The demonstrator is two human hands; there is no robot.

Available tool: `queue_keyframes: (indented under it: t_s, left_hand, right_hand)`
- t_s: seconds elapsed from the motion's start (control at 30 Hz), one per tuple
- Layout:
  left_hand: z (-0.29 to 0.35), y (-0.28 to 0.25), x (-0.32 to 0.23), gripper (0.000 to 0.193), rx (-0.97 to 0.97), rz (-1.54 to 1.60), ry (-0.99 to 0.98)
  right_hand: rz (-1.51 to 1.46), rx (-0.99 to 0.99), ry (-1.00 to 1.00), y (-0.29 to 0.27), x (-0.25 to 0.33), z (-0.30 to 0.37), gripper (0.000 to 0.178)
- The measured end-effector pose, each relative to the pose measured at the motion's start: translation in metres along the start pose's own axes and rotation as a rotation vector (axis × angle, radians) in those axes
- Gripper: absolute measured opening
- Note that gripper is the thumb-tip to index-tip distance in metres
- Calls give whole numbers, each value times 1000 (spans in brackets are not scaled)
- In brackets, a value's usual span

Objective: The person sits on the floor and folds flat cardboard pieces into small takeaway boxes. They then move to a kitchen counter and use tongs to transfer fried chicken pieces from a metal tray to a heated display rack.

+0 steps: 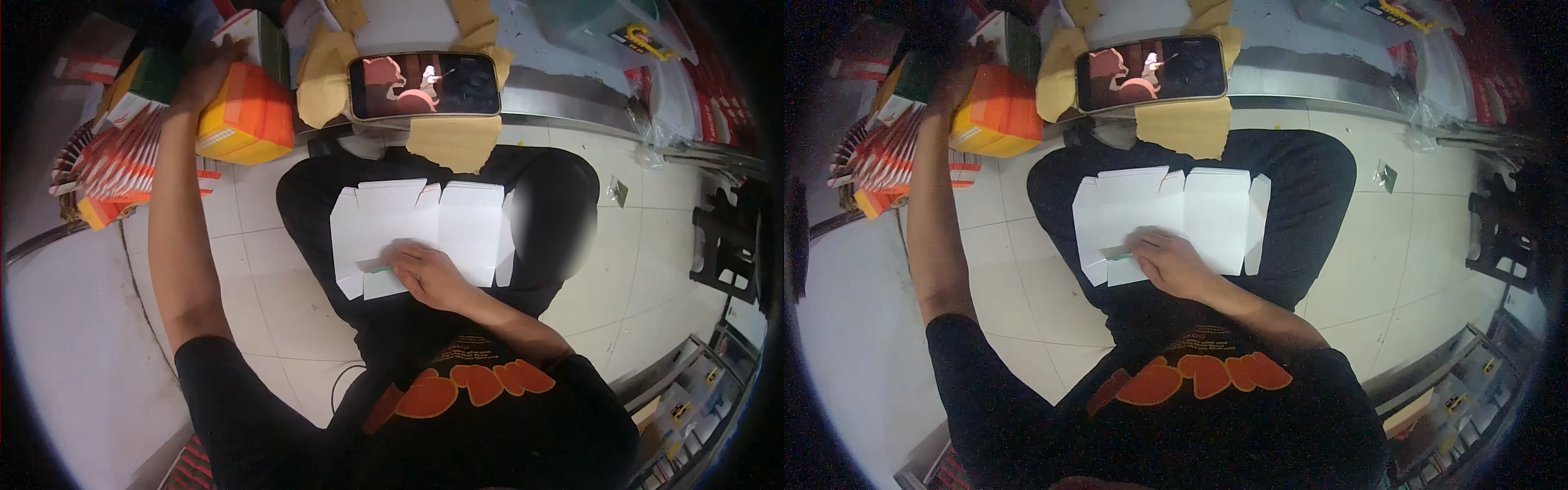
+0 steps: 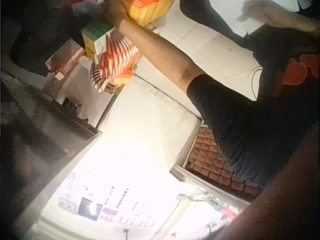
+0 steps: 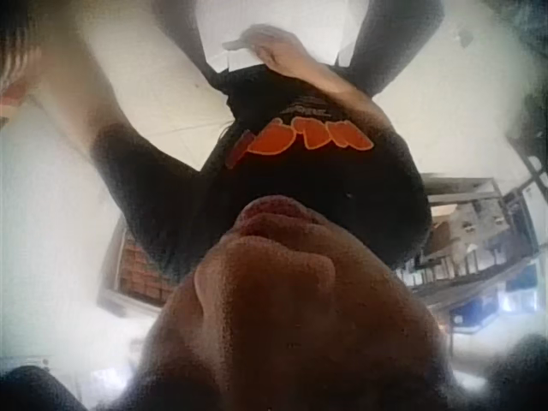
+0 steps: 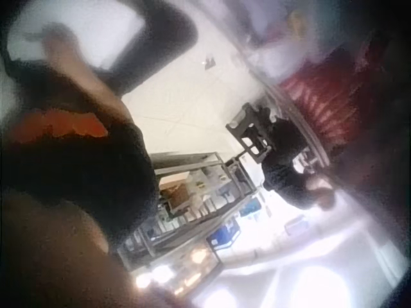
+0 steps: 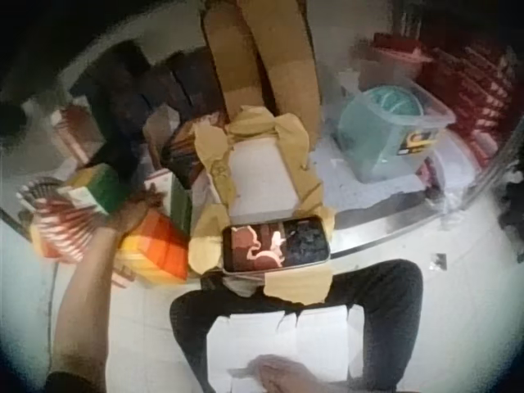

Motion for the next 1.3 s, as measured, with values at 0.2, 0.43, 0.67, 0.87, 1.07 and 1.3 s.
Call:
queue_keyframes:
  t_s: [0.2,0.43,0.67,0.87,1.07,1.3]
  left_hand:
    - [32,-17,-7,36,-339,-292,348]
    - [104,-56,-74,30,-874,-379,466]
    - [115,-68,-72,28,-934,-313,366]
    - [167,-83,-76,26,-888,-71,390]
    - [311,-46,-47,27,-888,211,348]
    - [387,82,-42,65,-357,678,306]
  right_hand:
    - [28,10,-50,4,10,3,19]
    - [126,16,-136,-2,19,7,15]
    - [151,-17,-159,-5,25,7,13]
    - [198,-107,-187,-12,29,7,12]
    - [260,-222,-178,-41,49,-7,12]
    - [82,-281,-146,-63,73,-16,9]
Point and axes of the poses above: each hand's wrist, its own z-axis away from the middle knuckle, its own y-axis out of the palm, x = y × z, the point moved 7 cm from there along -z, towards the middle knuckle, and after that the axes turned 15 degrees about -y, right-handed, at the moved point
